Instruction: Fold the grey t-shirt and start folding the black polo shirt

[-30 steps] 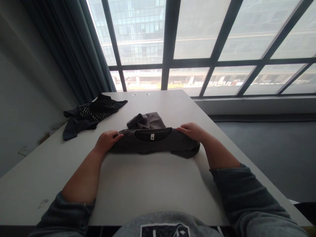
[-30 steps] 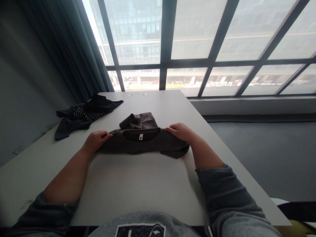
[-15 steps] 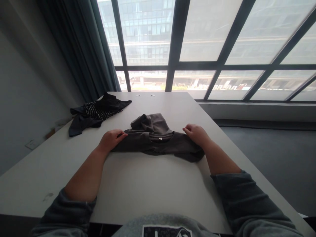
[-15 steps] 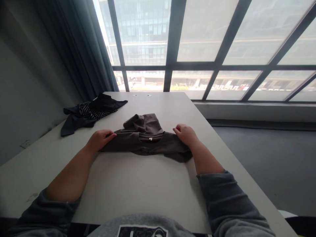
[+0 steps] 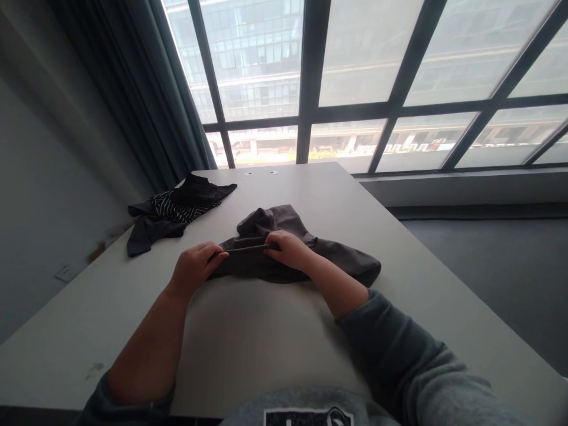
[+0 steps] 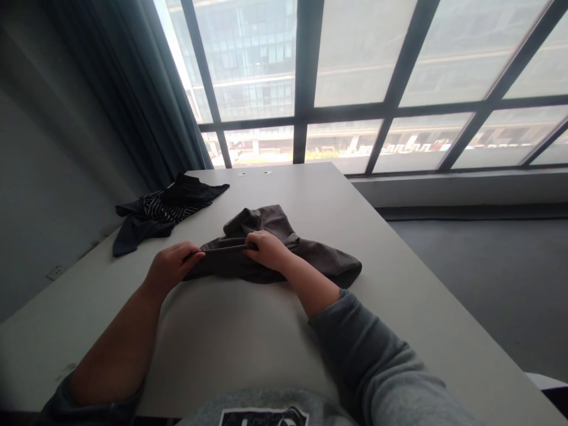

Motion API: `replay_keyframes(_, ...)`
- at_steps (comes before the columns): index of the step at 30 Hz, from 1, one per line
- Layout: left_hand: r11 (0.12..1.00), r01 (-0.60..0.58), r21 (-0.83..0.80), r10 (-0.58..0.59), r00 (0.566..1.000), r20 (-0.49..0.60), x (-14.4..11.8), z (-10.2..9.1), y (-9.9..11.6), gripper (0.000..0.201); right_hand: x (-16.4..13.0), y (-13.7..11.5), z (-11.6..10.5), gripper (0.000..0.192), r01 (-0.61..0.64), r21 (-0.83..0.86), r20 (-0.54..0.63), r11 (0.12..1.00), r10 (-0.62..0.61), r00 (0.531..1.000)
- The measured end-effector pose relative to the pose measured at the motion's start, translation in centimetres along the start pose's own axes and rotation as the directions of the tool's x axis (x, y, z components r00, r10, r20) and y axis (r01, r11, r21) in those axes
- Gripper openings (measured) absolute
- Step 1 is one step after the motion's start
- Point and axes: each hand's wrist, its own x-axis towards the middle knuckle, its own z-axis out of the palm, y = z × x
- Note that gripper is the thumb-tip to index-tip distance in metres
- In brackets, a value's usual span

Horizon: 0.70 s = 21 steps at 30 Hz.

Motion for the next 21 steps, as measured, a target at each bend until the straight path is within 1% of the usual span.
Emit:
replay_keyframes(2,0.999,0.017,-0.041,-0.017,1.000,0.010,-0.3,0.0,-0.4,0.041,-0.8,0.4,-1.1,0.012,-0.071,0.072,0.000,0.995,0.072,0.997)
replay_keyframes(3,0.998,0.031,-0.058,-0.030,0.999,0.012,-0.5,0.0,-0.5,0.042,-1.2,0.4,-1.6,0.014,-0.087,0.106,-0.006,0.991,0.088,0.996)
replay_keyframes(5,0.994,0.070,-0.080,-0.069,0.997,0.015,-0.6,0.2,-0.5,0.044,-1.6,0.1,-2.4,0.018,-0.090,0.149,-0.020,0.985,0.094,0.995)
replay_keyframes(7,0.990,0.113,-0.087,-0.111,0.993,0.033,-0.6,0.4,-0.4,0.046,-1.7,-0.5,-2.7,0.022,-0.094,0.164,-0.017,0.982,0.098,0.995)
replay_keyframes(11,0.982,0.165,-0.090,-0.160,0.985,0.060,-0.5,0.5,-0.1,0.048,-1.6,-1.5,-2.4,0.019,-0.066,0.169,0.011,0.983,0.065,0.998)
replay_keyframes(15,0.981,0.162,-0.106,-0.157,0.986,0.057,-0.6,0.5,-0.7,0.044,-1.5,-1.5,-2.5,0.021,-0.030,0.118,-0.069,0.993,0.039,0.997)
replay_keyframes(21,0.976,0.176,-0.128,-0.170,0.984,0.056,-0.7,0.8,-1.2,0.032,-1.4,-1.0,-3.1,0.021,-0.062,0.057,-0.168,0.996,0.071,0.983)
